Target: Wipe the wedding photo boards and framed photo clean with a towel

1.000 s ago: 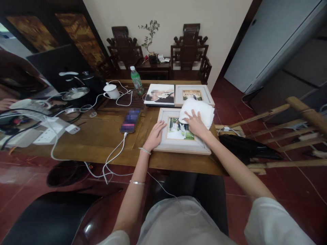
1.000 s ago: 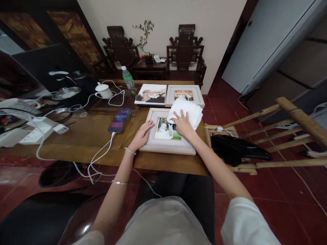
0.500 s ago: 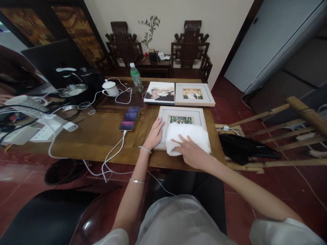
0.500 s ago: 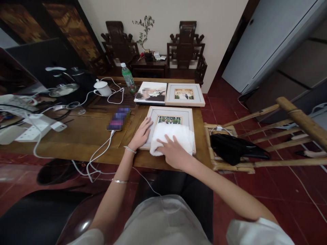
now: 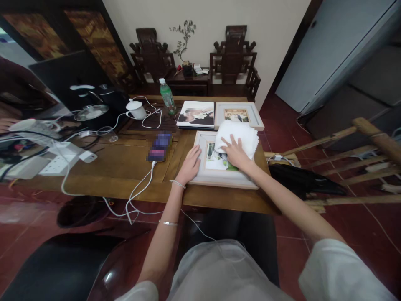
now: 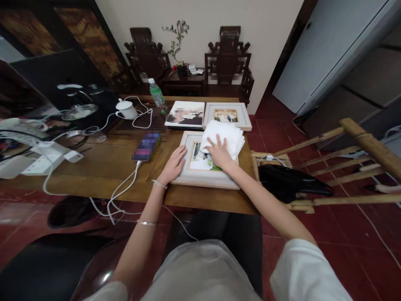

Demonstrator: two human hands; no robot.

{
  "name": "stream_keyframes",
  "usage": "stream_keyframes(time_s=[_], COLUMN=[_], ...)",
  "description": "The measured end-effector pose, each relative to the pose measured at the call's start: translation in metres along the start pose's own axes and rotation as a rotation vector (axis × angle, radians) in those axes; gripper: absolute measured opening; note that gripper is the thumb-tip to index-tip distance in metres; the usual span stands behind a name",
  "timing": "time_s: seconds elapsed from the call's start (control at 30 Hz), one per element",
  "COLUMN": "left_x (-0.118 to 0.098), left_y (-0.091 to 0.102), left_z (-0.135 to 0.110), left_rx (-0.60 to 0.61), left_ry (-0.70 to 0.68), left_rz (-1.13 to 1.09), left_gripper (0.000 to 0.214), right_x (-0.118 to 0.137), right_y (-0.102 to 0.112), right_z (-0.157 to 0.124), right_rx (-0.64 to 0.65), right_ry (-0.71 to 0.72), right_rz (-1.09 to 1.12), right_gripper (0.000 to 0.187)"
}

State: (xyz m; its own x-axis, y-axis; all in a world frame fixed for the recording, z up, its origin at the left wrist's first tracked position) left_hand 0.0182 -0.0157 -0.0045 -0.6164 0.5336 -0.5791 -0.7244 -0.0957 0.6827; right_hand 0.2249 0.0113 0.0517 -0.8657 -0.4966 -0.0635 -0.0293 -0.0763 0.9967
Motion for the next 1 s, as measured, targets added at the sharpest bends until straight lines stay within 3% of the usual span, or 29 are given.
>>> stream_keyframes(time_s=[0.17, 0.27, 0.37, 0.47, 0.6, 0.8, 0.9, 1.0], left_x=[-0.003, -0.006, -0.012, -0.016, -0.017, -0.009, -0.007, -0.008], left_y=[-0.001, 0.001, 0.004, 0.008, 0.008, 0.005, 0.005, 0.006], left_z=[0.002, 0.002, 0.003, 0.002, 0.001, -0.001, -0.001, -0.002], left_rx=[-0.035, -0.055, -0.065, -0.076, -0.076, -0.019, 0.001, -0.012], left_ry=[0.016, 0.069, 0.14, 0.19, 0.17, 0.047, 0.038, 0.027], left_rz=[-0.028, -0.092, -0.206, -0.307, -0.291, -0.136, -0.121, -0.129], left_gripper=[0.045, 0.05, 0.054, 0.056, 0.054, 0.049, 0.047, 0.047], right_x=[0.046, 0.071, 0.091, 0.098, 0.082, 0.038, 0.026, 0.016], right_y=[0.017, 0.031, 0.034, 0.025, 0.011, 0.01, 0.009, 0.008], right_z=[-0.05, -0.073, -0.075, -0.056, -0.014, 0.045, 0.058, 0.055], right_rx=[0.214, 0.232, 0.192, 0.123, 0.096, -0.081, -0.119, -0.117], right_ry=[0.13, 0.279, 0.36, 0.316, 0.206, 0.079, 0.062, 0.028], right_rz=[0.075, 0.128, 0.135, 0.098, 0.041, -0.06, -0.085, -0.103], right_gripper=[0.061, 0.061, 0.056, 0.049, 0.045, 0.04, 0.04, 0.042])
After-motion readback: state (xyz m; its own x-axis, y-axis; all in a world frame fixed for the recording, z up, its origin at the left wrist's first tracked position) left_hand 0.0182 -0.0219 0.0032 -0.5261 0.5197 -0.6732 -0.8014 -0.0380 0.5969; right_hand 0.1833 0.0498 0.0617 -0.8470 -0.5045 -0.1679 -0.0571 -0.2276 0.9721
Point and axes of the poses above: each hand's wrist, its own z-axis towards the middle knuckle, its own y-axis out of the back of the hand, x = y × z, the point moved 3 cm from there along z, towards the middle knuckle
